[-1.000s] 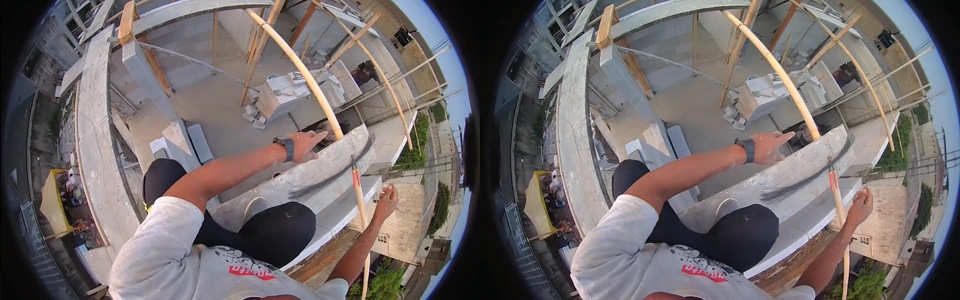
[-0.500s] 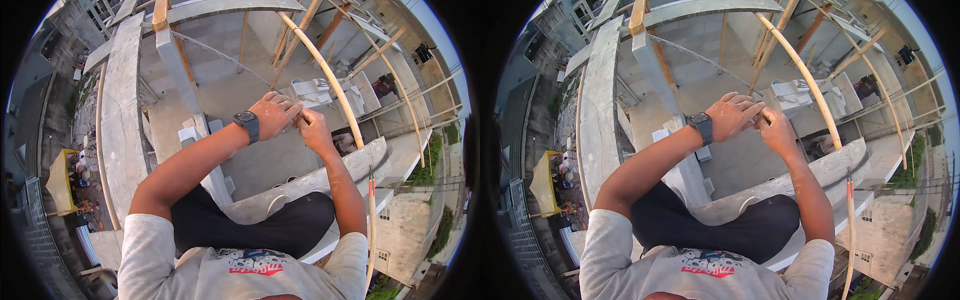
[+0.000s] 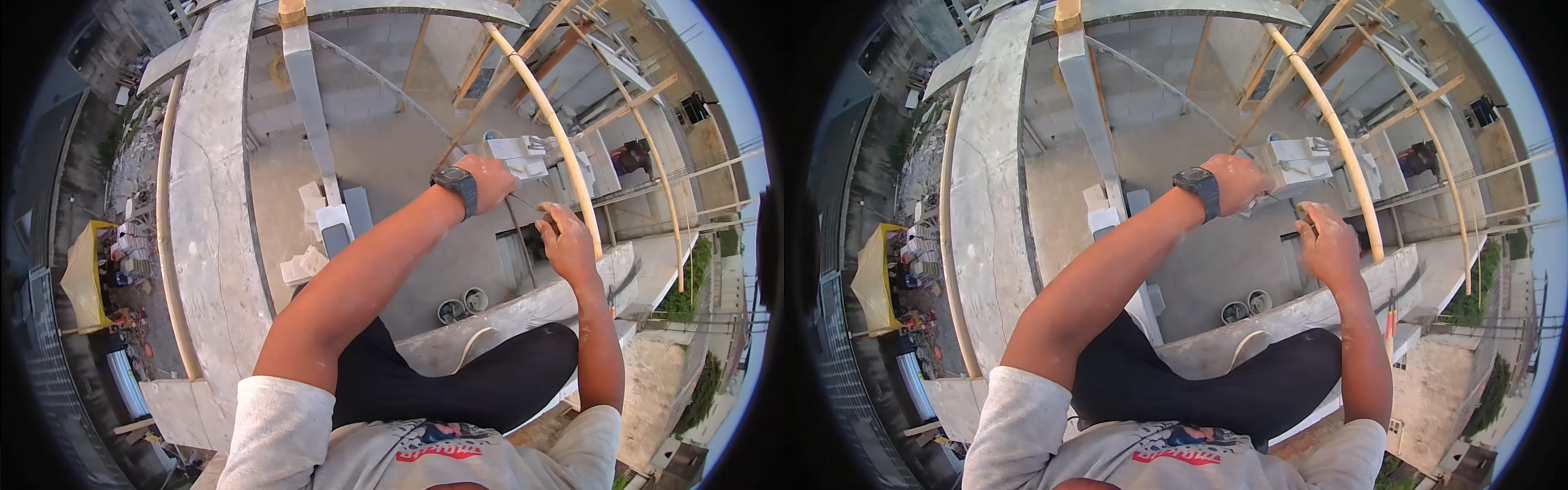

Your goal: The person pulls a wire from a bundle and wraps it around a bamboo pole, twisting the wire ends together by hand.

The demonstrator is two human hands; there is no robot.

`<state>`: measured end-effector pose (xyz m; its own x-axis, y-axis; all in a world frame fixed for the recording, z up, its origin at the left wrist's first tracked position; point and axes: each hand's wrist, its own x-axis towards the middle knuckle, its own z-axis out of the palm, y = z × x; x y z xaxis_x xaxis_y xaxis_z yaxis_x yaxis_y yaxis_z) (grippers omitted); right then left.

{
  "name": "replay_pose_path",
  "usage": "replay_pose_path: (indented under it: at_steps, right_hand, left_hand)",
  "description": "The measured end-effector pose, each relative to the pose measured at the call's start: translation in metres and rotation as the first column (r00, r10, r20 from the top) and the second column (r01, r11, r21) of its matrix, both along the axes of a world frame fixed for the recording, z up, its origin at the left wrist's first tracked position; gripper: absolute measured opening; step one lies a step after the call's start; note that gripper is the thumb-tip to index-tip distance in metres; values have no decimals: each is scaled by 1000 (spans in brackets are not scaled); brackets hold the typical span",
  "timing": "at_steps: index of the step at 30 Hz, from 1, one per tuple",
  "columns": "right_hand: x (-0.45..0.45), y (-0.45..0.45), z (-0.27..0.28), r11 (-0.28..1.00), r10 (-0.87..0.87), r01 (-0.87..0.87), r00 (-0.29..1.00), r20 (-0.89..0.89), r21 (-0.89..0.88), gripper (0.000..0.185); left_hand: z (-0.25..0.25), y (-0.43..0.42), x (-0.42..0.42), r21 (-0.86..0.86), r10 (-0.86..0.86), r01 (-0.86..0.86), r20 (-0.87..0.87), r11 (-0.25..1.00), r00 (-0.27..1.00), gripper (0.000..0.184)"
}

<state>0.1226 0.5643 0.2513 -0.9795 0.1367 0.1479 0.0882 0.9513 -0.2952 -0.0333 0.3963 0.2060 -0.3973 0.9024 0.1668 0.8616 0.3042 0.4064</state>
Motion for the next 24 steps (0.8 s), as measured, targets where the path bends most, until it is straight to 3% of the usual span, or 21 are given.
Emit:
replay_pose_path:
  at_steps: [5, 8, 12, 14, 18, 20, 24]
  right_hand:
    - [-8, -5, 20, 984, 50, -28, 991, -122, 176, 13]
    - [-21, -6, 22, 990, 64, -34, 972, -226, 135, 12]
    - [-38, 1, 8, 996, 35, -9, 958, -284, 91, 12]
    - [-38, 3, -1, 1000, 13, -12, 964, -266, 3, 12]
    - [-24, 9, -12, 989, 6, -32, 983, -185, -141, 14]
    - [-17, 10, -14, 955, -56, 56, 998, 8, -292, 15]
    - [-14, 20, -24, 924, -25, 71, 992, 126, -376, 15]
  left_hand:
    - [1, -1, -12, 87, 59, -57, -22, 995, 998, 17]
    - [-1, -1, -24, 209, 91, -71, -88, 975, 992, 15]
    - [3, -3, -34, 237, 119, -84, -139, 968, 983, 15]
    - [6, -4, -31, 175, 99, -94, -19, 980, 995, 14]
    - [-5, 2, -21, 134, 7, -14, 52, 991, 999, 14]
    - [2, 5, -12, -10, -17, 19, 173, 1000, 985, 17]
    - [-7, 23, -2, 96, -104, 82, 250, 992, 963, 21]
